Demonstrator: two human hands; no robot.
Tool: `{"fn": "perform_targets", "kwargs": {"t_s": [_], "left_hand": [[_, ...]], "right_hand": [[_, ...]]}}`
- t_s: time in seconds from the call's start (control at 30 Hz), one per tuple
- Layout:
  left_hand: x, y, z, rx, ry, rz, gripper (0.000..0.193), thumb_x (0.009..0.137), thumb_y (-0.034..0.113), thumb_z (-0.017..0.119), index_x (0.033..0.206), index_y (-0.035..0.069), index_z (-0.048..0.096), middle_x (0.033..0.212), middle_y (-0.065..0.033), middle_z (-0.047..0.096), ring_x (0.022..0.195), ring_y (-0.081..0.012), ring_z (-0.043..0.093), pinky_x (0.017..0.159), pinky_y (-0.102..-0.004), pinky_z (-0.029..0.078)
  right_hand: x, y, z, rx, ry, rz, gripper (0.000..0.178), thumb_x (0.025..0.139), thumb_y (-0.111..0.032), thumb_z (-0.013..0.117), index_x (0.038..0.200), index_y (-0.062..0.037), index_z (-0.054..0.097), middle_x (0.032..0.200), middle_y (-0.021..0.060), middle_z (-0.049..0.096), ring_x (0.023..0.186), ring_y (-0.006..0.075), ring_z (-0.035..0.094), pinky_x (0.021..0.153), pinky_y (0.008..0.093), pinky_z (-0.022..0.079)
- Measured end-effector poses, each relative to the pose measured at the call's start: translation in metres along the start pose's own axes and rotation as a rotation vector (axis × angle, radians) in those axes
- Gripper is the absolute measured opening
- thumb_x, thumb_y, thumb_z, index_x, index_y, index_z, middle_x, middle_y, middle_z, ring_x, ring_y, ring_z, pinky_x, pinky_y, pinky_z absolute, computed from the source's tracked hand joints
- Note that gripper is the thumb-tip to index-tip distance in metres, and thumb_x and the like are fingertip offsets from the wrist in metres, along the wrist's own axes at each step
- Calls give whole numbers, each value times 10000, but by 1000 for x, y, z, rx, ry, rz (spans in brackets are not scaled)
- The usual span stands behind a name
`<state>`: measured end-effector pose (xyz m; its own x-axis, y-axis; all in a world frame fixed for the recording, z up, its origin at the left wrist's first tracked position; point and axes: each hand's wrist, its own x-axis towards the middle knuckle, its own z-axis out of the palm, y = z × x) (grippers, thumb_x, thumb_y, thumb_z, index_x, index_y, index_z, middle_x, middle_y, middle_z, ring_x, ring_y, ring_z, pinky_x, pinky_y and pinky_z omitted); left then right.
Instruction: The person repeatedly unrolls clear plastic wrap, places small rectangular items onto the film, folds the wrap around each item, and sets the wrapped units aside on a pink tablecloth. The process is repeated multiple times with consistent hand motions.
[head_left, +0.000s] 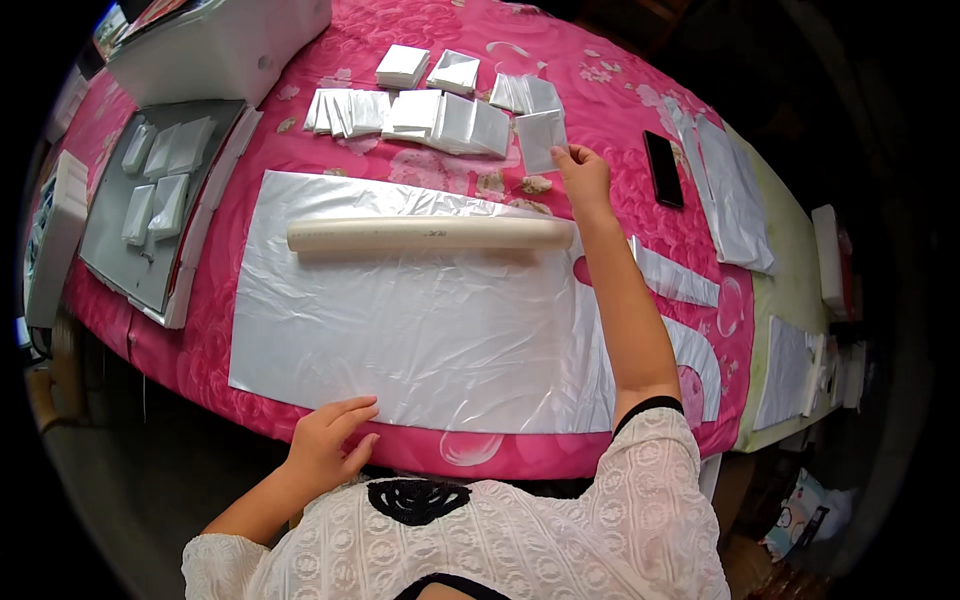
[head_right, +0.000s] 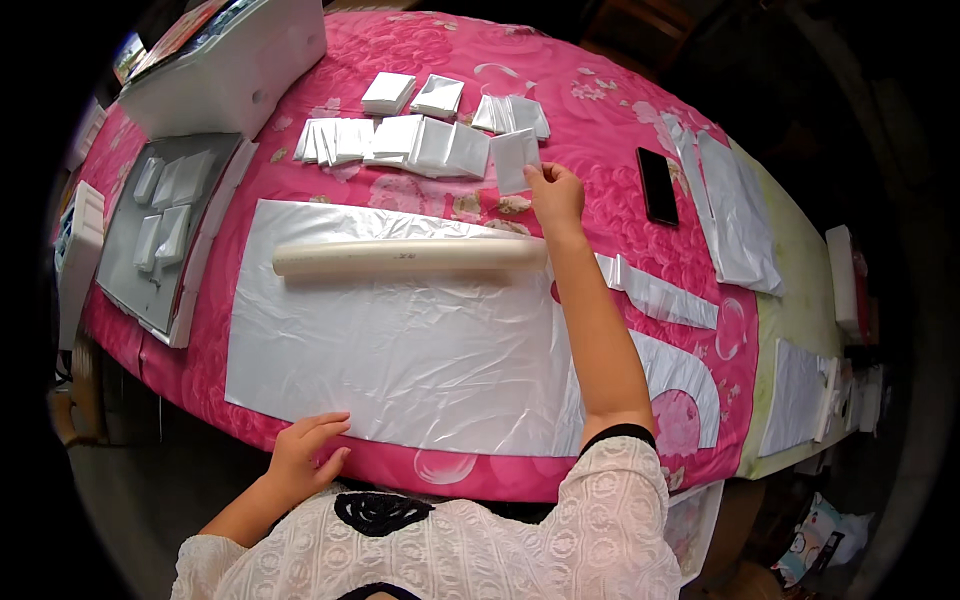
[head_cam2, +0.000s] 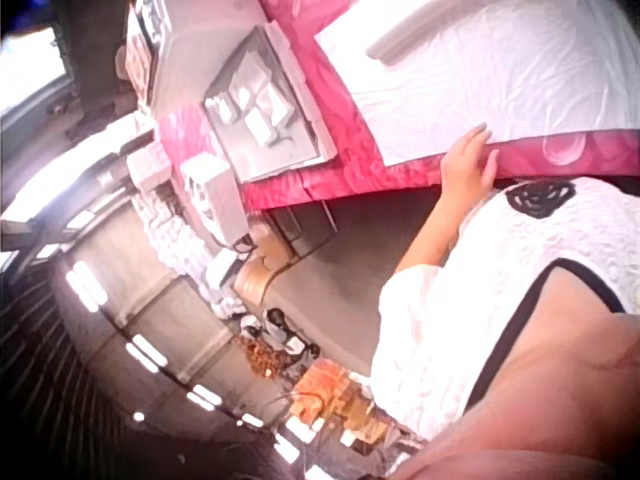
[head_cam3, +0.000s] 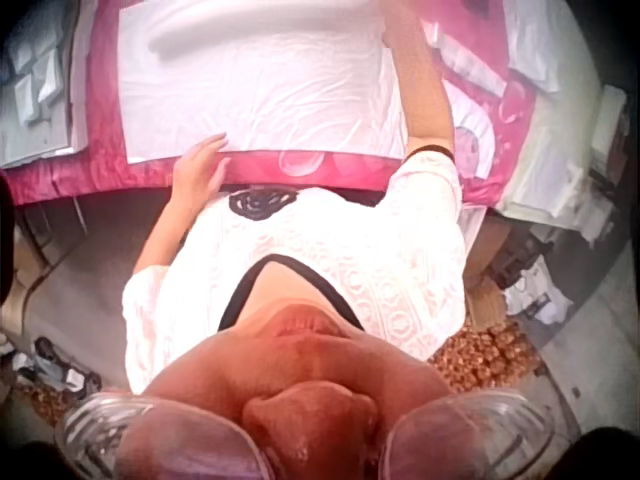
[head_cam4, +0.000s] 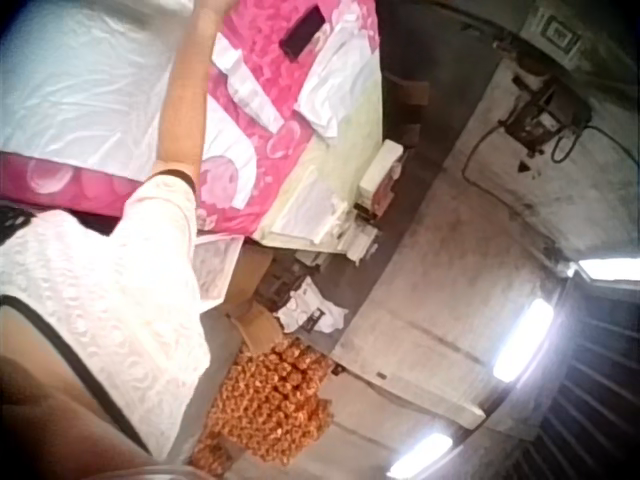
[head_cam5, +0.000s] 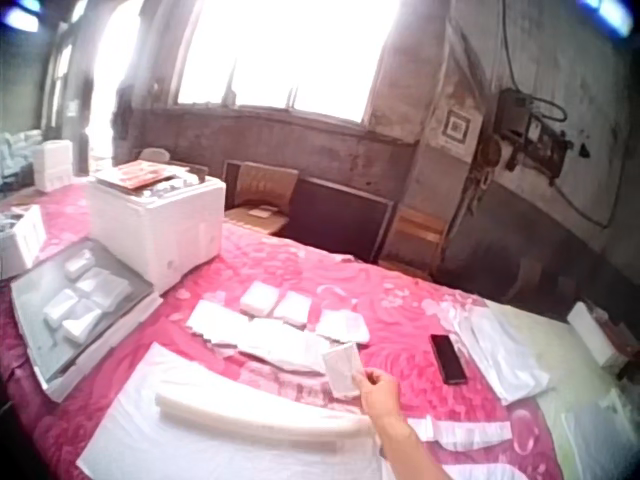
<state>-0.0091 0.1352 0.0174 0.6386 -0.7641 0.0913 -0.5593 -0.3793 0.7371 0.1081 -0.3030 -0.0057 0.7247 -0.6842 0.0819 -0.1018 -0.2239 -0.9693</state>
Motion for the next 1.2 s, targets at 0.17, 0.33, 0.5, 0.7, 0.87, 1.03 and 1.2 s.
{"fn": "perform_targets", "kwargs": {"t_s": [0.17, 0.33, 0.5, 0.7, 0.87, 1.03, 1.2], "left_hand": [[6, 0, 2, -7, -37, -2, 330, 706, 82, 684, 1027, 46, 615, 1100, -101, 625, 891, -263, 633, 737, -336, 526], [7, -3, -1, 13, -20, 4, 340, 702, 67, 682, 1032, 36, 607, 1103, -117, 620, 893, -274, 631, 746, -341, 523], [12, -3, 2, 30, -43, 94, 348, 709, 60, 674, 1046, 28, 595, 1123, -129, 607, 923, -287, 621, 761, -352, 516], [34, 5, 25, 75, -104, 153, 498, 736, 122, 677, 1192, 13, 509, 1299, -199, 463, 1130, -358, 504, 912, -406, 442], [57, 13, 70, 136, -107, 162, 806, 748, 270, 693, 1394, 33, 273, 1444, -306, 104, 1321, -465, 187, 1060, -477, 244], [82, 35, 99, 238, -163, 290, 824, 773, 454, 629, 1396, 32, 293, 1439, -336, 99, 1333, -480, 145, 1077, -483, 217], [101, 55, 121, 243, -263, 401, 790, 732, 454, 631, 1358, 49, 369, 1465, -283, 102, 1351, -447, 119, 1084, -481, 206]], "right_hand": [[43, 39, 5, -689, 70, 155, 395, 723, -330, 692, 994, -45, 654, 896, 144, 671, 830, 258, 643, 719, 372, 489], [4, 3, 4, -1048, 70, -161, 509, 719, -385, 691, 1102, -57, 620, 1001, 130, 648, 917, 307, 621, 790, 400, 483], [-88, -16, -19, -711, -615, -578, 454, 764, -289, 685, 1139, -50, 590, 1093, 139, 588, 986, 299, 549, 848, 384, 444], [-233, -19, -56, -792, -586, -251, 465, 769, -300, 672, 1151, -51, 584, 890, 109, 572, 864, 280, 549, 750, 356, 450], [-307, -12, -65, -551, -612, -385, 526, 827, -349, 608, 1237, -31, 522, 1218, 164, 511, 1126, 327, 471, 940, 394, 388], [-269, 34, -122, -870, -481, -417, 539, 853, -286, 550, 1307, -20, 436, 1420, 155, 340, 1321, 315, 294, 1080, 404, 239], [-220, 94, -261, -1035, 16, -254, 462, 889, -179, 460, 1305, 19, 426, 1383, 189, 390, 1288, 341, 352, 1068, 391, 278]]}}
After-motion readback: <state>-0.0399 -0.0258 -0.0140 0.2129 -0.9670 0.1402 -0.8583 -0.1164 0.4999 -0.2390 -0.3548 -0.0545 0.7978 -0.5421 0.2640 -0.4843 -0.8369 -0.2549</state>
